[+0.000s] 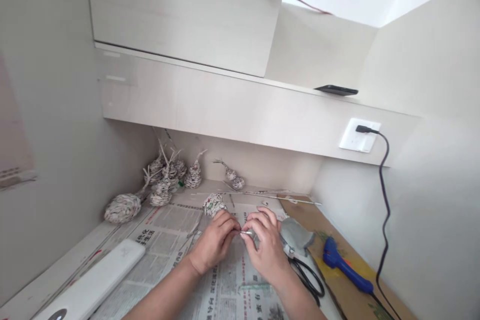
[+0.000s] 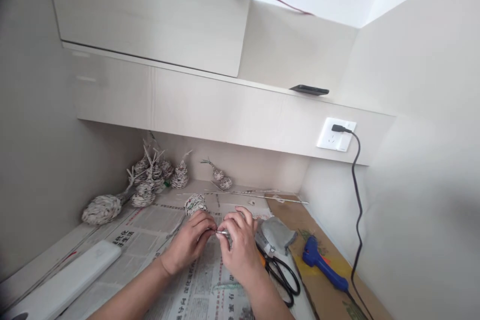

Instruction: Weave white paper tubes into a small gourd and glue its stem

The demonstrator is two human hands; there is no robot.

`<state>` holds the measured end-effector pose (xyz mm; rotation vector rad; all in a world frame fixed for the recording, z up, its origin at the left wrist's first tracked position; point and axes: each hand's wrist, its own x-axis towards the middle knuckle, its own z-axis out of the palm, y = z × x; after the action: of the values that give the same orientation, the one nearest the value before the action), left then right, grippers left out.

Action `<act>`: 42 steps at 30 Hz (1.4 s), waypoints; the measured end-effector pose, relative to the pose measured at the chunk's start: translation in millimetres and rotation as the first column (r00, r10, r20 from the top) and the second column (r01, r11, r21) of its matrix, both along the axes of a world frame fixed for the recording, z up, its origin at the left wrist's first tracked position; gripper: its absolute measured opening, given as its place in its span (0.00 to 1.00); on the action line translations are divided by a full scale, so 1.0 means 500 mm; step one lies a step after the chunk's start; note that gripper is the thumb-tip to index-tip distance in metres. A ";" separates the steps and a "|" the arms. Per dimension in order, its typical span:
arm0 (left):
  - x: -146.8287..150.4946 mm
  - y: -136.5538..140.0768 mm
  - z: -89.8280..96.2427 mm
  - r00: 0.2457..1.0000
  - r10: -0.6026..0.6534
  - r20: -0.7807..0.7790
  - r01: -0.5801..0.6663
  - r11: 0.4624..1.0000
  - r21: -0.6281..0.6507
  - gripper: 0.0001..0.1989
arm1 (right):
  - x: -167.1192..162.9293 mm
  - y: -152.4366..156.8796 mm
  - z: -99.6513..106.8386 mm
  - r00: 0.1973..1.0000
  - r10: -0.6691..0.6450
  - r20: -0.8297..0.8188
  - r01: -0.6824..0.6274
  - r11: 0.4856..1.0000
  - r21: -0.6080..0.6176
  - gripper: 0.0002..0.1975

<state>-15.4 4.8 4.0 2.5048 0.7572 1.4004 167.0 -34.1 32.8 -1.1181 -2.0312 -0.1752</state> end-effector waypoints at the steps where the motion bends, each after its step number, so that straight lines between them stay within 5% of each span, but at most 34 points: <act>1: 0.001 -0.001 0.001 1.000 -0.003 -0.001 0.003 1.000 -0.007 0.07 | 0.000 -0.002 0.002 1.000 -0.003 0.009 0.004 1.000 -0.006 0.06; 14: 0.009 -0.008 0.013 0.990 -0.142 -0.015 0.142 0.990 0.008 0.10 | 0.013 -0.017 0.000 0.992 -0.047 0.114 0.050 0.999 -0.020 0.02; 26: 0.019 -0.006 -0.004 0.981 -0.116 -0.154 0.120 0.993 0.017 0.09 | 0.003 -0.036 -0.026 0.952 -0.227 0.205 0.234 0.972 -0.013 0.01; 42: 0.042 -0.003 -0.033 0.992 -0.116 0.048 0.118 0.992 -0.051 0.10 | -0.025 -0.037 -0.020 0.910 -0.377 0.169 0.389 0.920 -0.041 0.03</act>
<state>5.4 3.2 -12.7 2.4258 0.6199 1.3733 154.8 -52.8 22.7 -1.5908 -1.9448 -0.4010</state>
